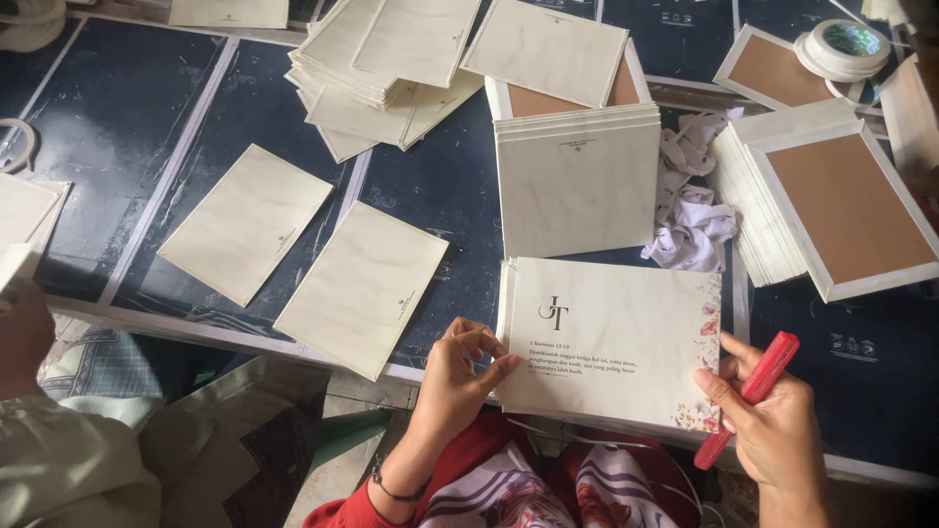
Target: Inspecting printed invitation cards for quality control by picking them up, opening them, and restacking them.
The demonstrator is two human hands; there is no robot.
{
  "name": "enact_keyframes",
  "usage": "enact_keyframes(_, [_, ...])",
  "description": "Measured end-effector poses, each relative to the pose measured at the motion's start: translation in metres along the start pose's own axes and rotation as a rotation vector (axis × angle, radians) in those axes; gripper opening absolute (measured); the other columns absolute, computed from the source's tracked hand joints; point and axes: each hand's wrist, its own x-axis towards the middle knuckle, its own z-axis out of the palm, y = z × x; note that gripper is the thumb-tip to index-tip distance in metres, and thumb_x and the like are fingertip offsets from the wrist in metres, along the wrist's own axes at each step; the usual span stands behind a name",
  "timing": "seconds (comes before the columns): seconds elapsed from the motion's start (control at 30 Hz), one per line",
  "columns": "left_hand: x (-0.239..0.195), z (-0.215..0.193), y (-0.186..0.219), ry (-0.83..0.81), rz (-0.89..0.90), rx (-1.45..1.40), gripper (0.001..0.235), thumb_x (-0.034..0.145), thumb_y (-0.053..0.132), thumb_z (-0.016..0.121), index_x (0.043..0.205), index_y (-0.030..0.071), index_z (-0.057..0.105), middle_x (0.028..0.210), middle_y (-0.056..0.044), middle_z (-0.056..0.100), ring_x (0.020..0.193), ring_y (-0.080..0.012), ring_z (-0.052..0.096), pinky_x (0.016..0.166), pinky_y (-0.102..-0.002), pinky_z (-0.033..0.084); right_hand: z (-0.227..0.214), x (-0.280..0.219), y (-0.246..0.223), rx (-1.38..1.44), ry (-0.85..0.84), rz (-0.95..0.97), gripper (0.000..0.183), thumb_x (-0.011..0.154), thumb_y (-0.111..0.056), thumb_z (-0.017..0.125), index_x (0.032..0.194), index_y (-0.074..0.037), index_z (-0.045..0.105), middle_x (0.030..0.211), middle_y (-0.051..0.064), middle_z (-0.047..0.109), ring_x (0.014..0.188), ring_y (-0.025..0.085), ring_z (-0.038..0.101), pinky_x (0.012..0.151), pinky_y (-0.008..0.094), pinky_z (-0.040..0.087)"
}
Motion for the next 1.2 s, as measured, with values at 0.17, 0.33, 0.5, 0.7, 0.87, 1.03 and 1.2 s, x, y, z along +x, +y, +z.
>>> enact_keyframes(0.17, [0.002, 0.0, -0.002, 0.013, 0.016, 0.014, 0.011, 0.082, 0.024, 0.085, 0.08, 0.016, 0.078, 0.101, 0.002, 0.061, 0.095, -0.0134, 0.057, 0.085, -0.028, 0.049, 0.006, 0.001, 0.016, 0.046, 0.018, -0.003, 0.063, 0.083, 0.002, 0.074, 0.144, 0.006, 0.06, 0.076, 0.002, 0.051, 0.066, 0.008, 0.045, 0.063, 0.021, 0.039])
enact_keyframes(0.33, [0.003, 0.001, -0.01, 0.032, 0.017, 0.036, 0.012, 0.081, 0.024, 0.086, 0.08, 0.016, 0.077, 0.103, 0.003, 0.061, 0.097, -0.0133, 0.058, 0.085, -0.029, 0.051, 0.007, 0.003, 0.025, 0.03, 0.023, 0.013, 0.061, 0.083, 0.003, 0.076, 0.142, 0.006, 0.062, 0.077, 0.002, 0.05, 0.072, 0.009, 0.048, 0.07, 0.021, 0.043])
enact_keyframes(0.5, [0.004, 0.001, -0.012, 0.039, 0.041, 0.036, 0.012, 0.08, 0.022, 0.087, 0.078, 0.016, 0.076, 0.103, 0.001, 0.062, 0.099, -0.0159, 0.059, 0.084, -0.031, 0.053, 0.007, 0.005, 0.031, 0.064, 0.0, 0.045, 0.064, 0.082, 0.004, 0.076, 0.144, 0.008, 0.06, 0.075, 0.002, 0.051, 0.072, 0.009, 0.049, 0.071, 0.02, 0.046])
enact_keyframes(0.7, [0.0, 0.001, -0.012, 0.055, 0.058, 0.084, 0.013, 0.081, 0.025, 0.087, 0.08, 0.018, 0.076, 0.103, 0.002, 0.063, 0.104, -0.0193, 0.058, 0.091, -0.037, 0.049, 0.007, 0.006, 0.032, 0.06, -0.002, 0.033, 0.062, 0.083, 0.003, 0.075, 0.143, 0.007, 0.061, 0.075, 0.001, 0.049, 0.07, 0.008, 0.047, 0.067, 0.02, 0.044])
enact_keyframes(0.87, [-0.002, -0.002, -0.017, 0.067, 0.18, 0.118, 0.013, 0.083, 0.02, 0.084, 0.08, 0.016, 0.072, 0.101, -0.001, 0.065, 0.098, -0.0208, 0.059, 0.088, -0.036, 0.046, 0.011, 0.005, 0.031, 0.095, 0.002, 0.035, 0.059, 0.08, 0.003, 0.077, 0.138, 0.006, 0.063, 0.074, -0.002, 0.047, 0.064, 0.005, 0.044, 0.06, 0.019, 0.039])
enact_keyframes(1.03, [-0.002, 0.004, -0.02, 0.037, 0.228, 0.127, 0.011, 0.083, 0.018, 0.083, 0.081, 0.014, 0.073, 0.098, -0.001, 0.07, 0.097, -0.0196, 0.067, 0.08, -0.032, 0.048, -0.001, 0.006, 0.034, 0.014, 0.026, 0.068, 0.042, 0.076, -0.001, 0.085, 0.116, 0.0, 0.072, 0.07, 0.002, 0.059, 0.051, 0.009, 0.049, 0.041, 0.024, 0.038])
enact_keyframes(1.2, [-0.002, 0.002, -0.021, 0.052, 0.093, 0.124, 0.013, 0.085, 0.017, 0.081, 0.081, 0.007, 0.074, 0.099, -0.001, 0.075, 0.072, -0.0141, 0.06, 0.065, -0.028, 0.051, 0.006, 0.007, 0.011, -0.194, -0.021, 0.032, 0.037, 0.078, -0.009, 0.089, 0.112, -0.002, 0.075, 0.074, 0.002, 0.064, 0.067, 0.01, 0.063, 0.063, 0.025, 0.058])
